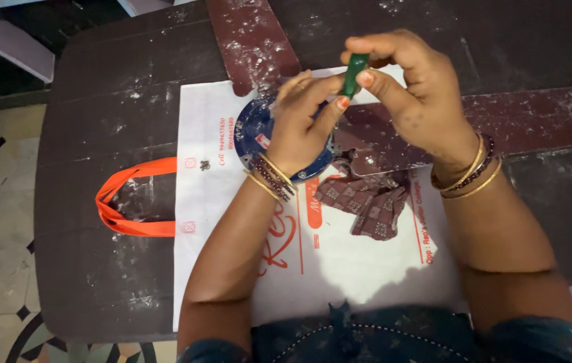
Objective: The person uses a screwdriver to loosen and remove screws from the central hub of a ceiling fan. They remove several screws and place them on the table while the fan remains on the surface.
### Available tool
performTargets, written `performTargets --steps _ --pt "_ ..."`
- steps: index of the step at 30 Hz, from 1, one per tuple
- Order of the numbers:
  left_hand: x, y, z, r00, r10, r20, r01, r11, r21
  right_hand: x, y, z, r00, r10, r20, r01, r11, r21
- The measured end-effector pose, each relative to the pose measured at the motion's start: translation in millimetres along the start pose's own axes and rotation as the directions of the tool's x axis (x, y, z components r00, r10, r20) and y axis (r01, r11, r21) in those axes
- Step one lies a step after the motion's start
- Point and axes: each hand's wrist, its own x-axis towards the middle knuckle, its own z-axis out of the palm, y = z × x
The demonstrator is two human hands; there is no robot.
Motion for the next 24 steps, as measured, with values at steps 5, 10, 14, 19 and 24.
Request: performTargets --steps 5,10,14,19,24 --pt "-5 -2 6 0.994 -0.098 -0.04 0.098 0.995 -0.015 4 -9 1 0.999 -0.039 -0.004 0.039 0.999 0.004" --pt "-3 4 8 0.991 -0.121 -0.062 0.123 0.992 0.035 4 -7 3 0.996 -0.081 -0.027 0.076 0.986 -0.152" --pt "-3 6 3 0.998 -0.05 -0.03 0.051 0.998 0.024 1 -2 -1 0.995 -0.096 -0.021 0.091 0.983 -0.16" --pt "-3 1 2 0.996 -0.087 0.01 0.087 0.996 -0.014 -1 1 -4 0.993 -0.116 -0.01 0.112 0.98 -0.162" --pt "-6 3 7 0.989 -0.149 -0.012 0.149 0.988 0.037 -4 2 -1 0.989 -0.146 -0.006 0.142 0.97 -0.196"
